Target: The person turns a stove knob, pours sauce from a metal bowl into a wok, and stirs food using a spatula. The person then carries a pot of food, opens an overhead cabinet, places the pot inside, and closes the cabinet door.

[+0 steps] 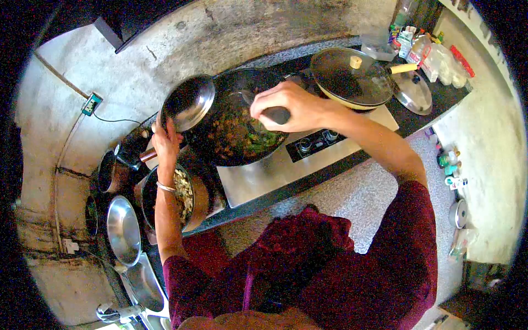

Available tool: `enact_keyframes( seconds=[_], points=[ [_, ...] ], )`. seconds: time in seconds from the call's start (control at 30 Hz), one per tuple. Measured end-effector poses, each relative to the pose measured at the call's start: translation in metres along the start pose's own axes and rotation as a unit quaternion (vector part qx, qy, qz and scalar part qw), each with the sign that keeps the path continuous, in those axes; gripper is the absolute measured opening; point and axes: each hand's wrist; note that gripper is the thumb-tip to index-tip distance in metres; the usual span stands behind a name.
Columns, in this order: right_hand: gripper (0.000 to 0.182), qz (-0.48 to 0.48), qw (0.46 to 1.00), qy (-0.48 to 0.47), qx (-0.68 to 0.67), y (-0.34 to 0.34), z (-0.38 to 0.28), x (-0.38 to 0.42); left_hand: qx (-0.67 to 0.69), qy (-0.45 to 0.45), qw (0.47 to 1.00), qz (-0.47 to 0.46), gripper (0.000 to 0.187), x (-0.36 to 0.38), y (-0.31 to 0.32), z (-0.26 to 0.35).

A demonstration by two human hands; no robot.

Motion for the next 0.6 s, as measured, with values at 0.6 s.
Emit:
enact_keyframes(
  seconds=[0.6],
  points=[
    [0.014, 0.108, 0.930, 0.313, -0.157, -0.011, 0.017, 0.014, -0.014, -0.003, 1.000, 0.013, 0.041, 0.001, -0.009, 0.002]
  ],
)
Point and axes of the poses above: each hand's wrist, its own x-axis away from the middle knuckle, its own y-axis out of the palm, z = x × y, and after that the axes turned 15 degrees about z, right-handed
